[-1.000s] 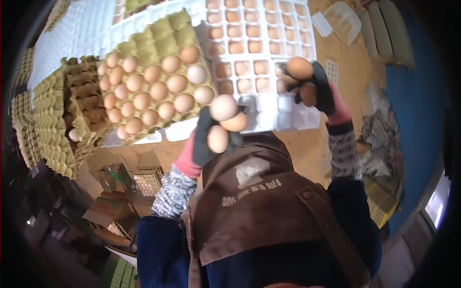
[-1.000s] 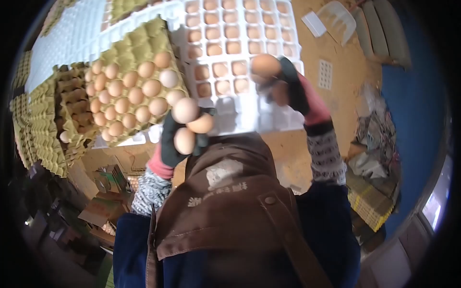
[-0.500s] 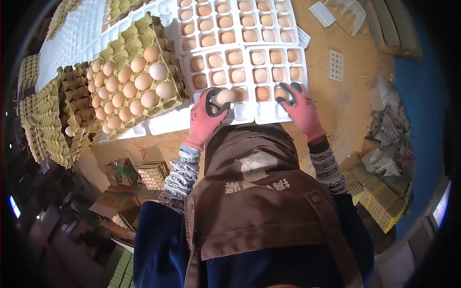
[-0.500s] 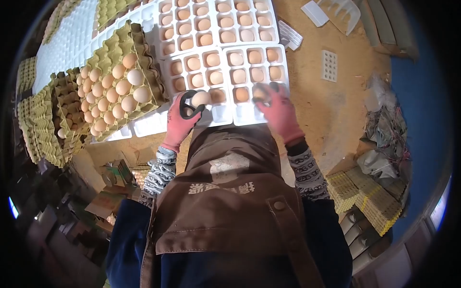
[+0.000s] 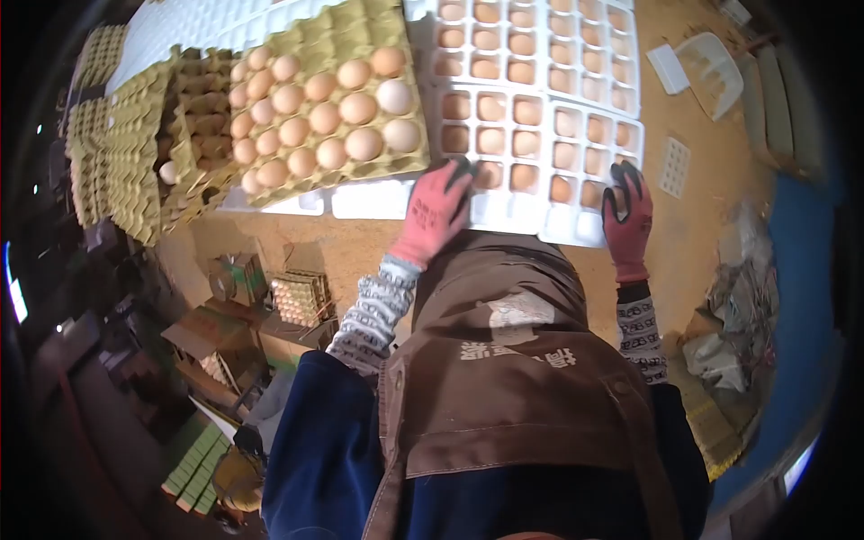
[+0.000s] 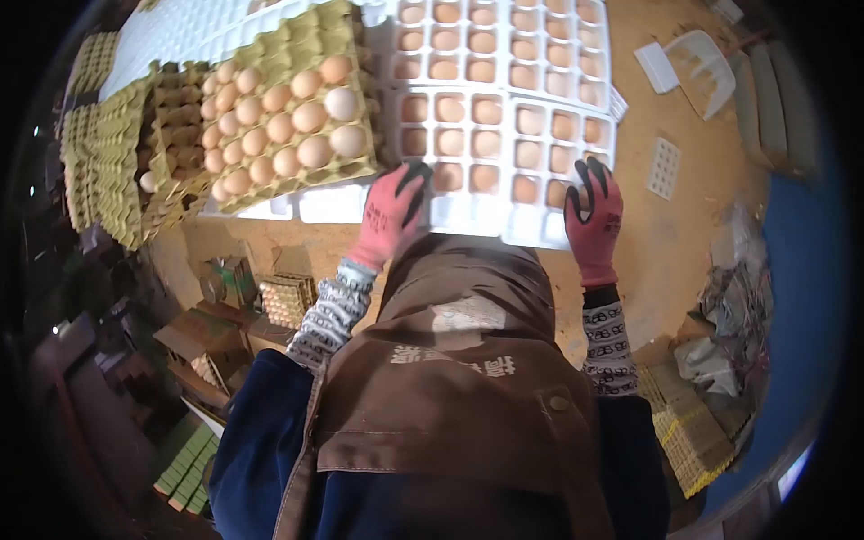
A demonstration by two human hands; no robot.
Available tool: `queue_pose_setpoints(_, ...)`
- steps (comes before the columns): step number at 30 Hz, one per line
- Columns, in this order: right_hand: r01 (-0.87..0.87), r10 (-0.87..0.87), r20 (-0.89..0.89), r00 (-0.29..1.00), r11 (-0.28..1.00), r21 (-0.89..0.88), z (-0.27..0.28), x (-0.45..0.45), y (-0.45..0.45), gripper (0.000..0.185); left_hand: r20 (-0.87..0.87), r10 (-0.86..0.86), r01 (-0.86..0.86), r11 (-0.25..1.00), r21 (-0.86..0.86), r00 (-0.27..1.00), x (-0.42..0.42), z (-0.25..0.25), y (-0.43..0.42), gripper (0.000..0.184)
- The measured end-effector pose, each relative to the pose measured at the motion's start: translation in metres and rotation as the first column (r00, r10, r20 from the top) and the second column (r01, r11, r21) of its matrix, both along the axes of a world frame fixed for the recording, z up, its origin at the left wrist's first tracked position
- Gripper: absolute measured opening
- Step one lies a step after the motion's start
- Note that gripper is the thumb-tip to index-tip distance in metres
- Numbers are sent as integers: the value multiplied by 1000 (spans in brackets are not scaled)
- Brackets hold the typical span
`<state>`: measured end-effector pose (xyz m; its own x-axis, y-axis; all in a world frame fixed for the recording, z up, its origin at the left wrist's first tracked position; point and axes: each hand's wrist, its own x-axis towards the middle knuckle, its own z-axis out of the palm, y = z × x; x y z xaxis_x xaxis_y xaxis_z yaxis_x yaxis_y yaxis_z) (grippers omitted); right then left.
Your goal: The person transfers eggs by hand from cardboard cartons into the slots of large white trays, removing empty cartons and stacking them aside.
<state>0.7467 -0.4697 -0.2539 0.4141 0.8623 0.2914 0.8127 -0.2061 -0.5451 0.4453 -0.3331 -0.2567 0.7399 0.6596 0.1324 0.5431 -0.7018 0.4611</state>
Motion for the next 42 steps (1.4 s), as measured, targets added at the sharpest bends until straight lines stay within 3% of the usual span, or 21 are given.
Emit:
queue_pose_setpoints(2,-45,38,-254,966,999,-23,33,-31,43,43,91,-141,139,990,27,986,-27,39,0,46)
queue_pose_setpoints(5,-344,231,-623,748,937,-66,95,-93,110,47,282,121,-179,965,189,952,-68,86,40,47)
queue_pose_setpoints(7,-605,616,94,782,787,-119,94,-147,158,59,-49,185,-173,969,177,982,-92,125,96,47)
queue_pose_setpoints(10,-603,737,45,674,585,-542,118,-166,194,64,-327,33,18,989,150,944,-90,132,120,54)
queue_pose_setpoints(13,-515,358,-519,776,835,-194,100,-138,176,49,273,280,-137,884,-447,920,-113,127,126,56)
queue_pose_setpoints(14,-448,253,-904,344,890,78,101,-128,172,49,388,552,-86,648,-757,738,-116,142,126,53)
queue_pose_setpoints(15,-251,116,-977,179,965,69,95,-110,173,42,484,611,-28,639,-769,626,-129,141,141,38)
queue_pose_setpoints(17,-228,248,-959,135,950,213,94,-108,183,37,429,236,-131,957,-261,872,-146,130,169,23)
queue_pose_setpoints(18,-331,191,-926,324,941,78,98,-112,188,38,524,295,-90,921,-380,799,-143,126,176,16)
queue_pose_setpoints(20,-438,300,-577,759,892,-112,121,-143,203,48,239,302,-140,841,-523,923,-126,143,179,27)
queue_pose_setpoints(21,-483,487,-33,873,853,-196,102,-148,209,46,136,85,-42,955,-294,987,-105,155,170,33)
queue_pose_setpoints(23,-436,506,239,829,852,-290,108,-172,213,44,-396,25,68,973,219,918,-82,133,158,44)
queue_pose_setpoints(26,-322,247,-418,874,939,-118,126,-165,206,37,-300,5,60,976,207,954,-84,125,163,48)
queue_pose_setpoints(29,-153,161,-950,268,981,123,121,-132,203,58,250,196,-68,894,-444,948,-112,129,183,49)
queue_pose_setpoints(30,-184,152,-914,377,979,87,126,-130,208,62,410,405,62,645,-761,817,-117,131,191,57)
queue_pose_setpoints(32,-395,355,-744,566,909,133,112,-120,235,54,486,471,124,612,-781,736,-116,119,214,55)
queue_pose_setpoints(33,-447,398,-410,820,894,-26,118,-130,244,59,506,401,164,637,-753,764,-108,133,221,55)
queue_pose_setpoints(35,-318,430,360,828,889,-330,110,-143,267,63,86,-49,50,999,-5,995,-91,140,223,55)
queue_pose_setpoints(37,-376,493,385,780,862,-340,111,-137,273,52,-390,-9,151,930,336,921,-70,131,216,59)
queue_pose_setpoints(40,-331,314,-313,896,944,0,105,-112,238,39,-347,19,91,950,297,938,-70,143,213,57)
queue_pose_setpoints(42,-197,98,-835,541,980,-13,92,-72,177,38,41,98,-97,995,-28,994,-93,151,198,44)
